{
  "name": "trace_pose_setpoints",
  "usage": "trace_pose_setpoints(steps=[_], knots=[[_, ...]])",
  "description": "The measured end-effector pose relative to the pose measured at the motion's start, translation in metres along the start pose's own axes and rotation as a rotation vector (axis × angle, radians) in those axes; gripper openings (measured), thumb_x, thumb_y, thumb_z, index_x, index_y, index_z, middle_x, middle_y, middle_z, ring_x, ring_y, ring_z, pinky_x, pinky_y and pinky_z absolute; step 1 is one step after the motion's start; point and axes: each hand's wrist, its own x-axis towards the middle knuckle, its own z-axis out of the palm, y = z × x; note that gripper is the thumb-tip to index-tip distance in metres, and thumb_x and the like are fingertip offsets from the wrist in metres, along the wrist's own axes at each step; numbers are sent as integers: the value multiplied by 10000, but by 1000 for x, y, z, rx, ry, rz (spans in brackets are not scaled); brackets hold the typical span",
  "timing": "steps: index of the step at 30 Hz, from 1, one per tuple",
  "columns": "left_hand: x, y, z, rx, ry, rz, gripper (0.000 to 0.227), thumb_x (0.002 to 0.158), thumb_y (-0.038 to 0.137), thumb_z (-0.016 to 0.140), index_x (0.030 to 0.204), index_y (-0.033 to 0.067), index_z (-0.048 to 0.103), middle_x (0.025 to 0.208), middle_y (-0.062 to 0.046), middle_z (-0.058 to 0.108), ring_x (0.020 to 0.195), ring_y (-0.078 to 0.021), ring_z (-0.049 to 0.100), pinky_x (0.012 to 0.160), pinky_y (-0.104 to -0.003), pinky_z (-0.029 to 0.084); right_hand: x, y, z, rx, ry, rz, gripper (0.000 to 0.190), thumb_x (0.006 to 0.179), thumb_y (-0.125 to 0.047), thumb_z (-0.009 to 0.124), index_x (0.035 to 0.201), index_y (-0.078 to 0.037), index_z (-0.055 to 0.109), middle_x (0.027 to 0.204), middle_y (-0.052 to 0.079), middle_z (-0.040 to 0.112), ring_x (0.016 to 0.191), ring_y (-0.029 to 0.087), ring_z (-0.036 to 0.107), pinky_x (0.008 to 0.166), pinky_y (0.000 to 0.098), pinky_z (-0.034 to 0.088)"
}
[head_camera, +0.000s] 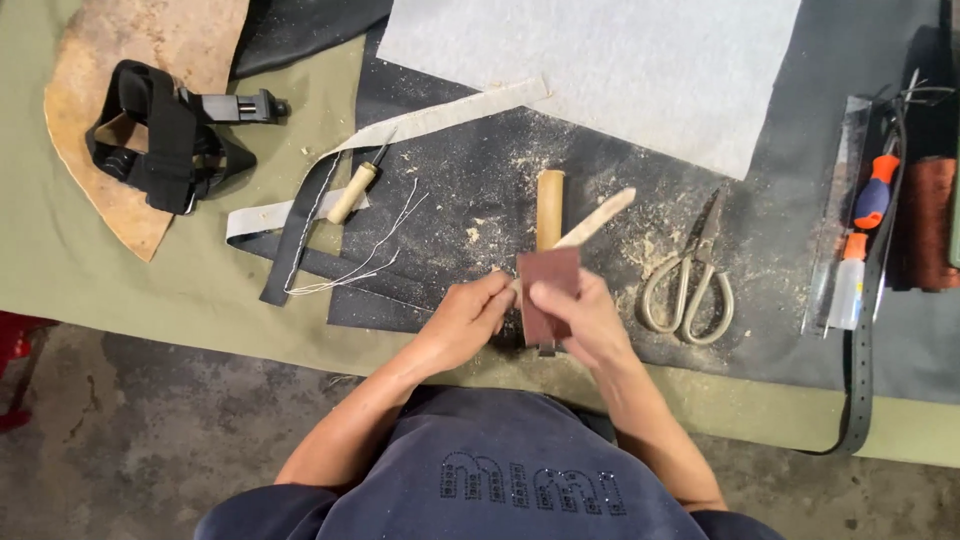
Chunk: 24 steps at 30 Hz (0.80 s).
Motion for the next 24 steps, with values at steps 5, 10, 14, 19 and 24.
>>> trace_pose_setpoints(steps=[5, 10, 14, 19, 24], knots=[[-21, 22, -17, 44, 2, -12, 228, 1041, 137, 510, 944, 77, 707, 559, -118, 641, 564, -267, 605, 622, -373, 522, 2, -71, -20, -51, 228, -44, 474, 836, -248, 788, 1257, -131, 606, 1082, 140, 692, 979, 292, 695, 905, 464, 528], [-19, 6, -25, 1, 114, -74, 261, 1053, 148, 494, 912, 71, 699, 543, -97, 625, 556, -225, 563, 636, -354, 514, 7, -76, -37, 1, 432, -418, 423, 883, -519, 768, 1162, -236, 625, 963, -42, 649, 857, 80, 634, 793, 328, 546], [6, 4, -12, -56, 129, -43, 255, 1070, 154, 481, 951, 58, 685, 571, -102, 644, 559, -236, 592, 617, -362, 517, -10, -24, 8, -102, 266, -250, 455, 767, -211, 858, 1142, -50, 658, 967, 129, 690, 885, 225, 680, 740, 417, 574], [39, -11, 11, -32, 86, -85, 306, 1080, 184, 449, 923, 63, 683, 607, -87, 670, 544, -207, 614, 579, -343, 515, 17, -15, 0, -123, 291, -388, 404, 841, -255, 835, 1133, -48, 649, 936, 152, 709, 757, 263, 724, 465, 385, 613], [62, -41, 29, -12, 63, -117, 285, 1077, 189, 462, 956, 30, 665, 635, -130, 678, 584, -254, 673, 588, -368, 531, 32, -7, -12, -609, 357, -374, 304, 794, -344, 882, 983, -134, 768, 851, 65, 748, 818, 173, 712, 683, 362, 530]])
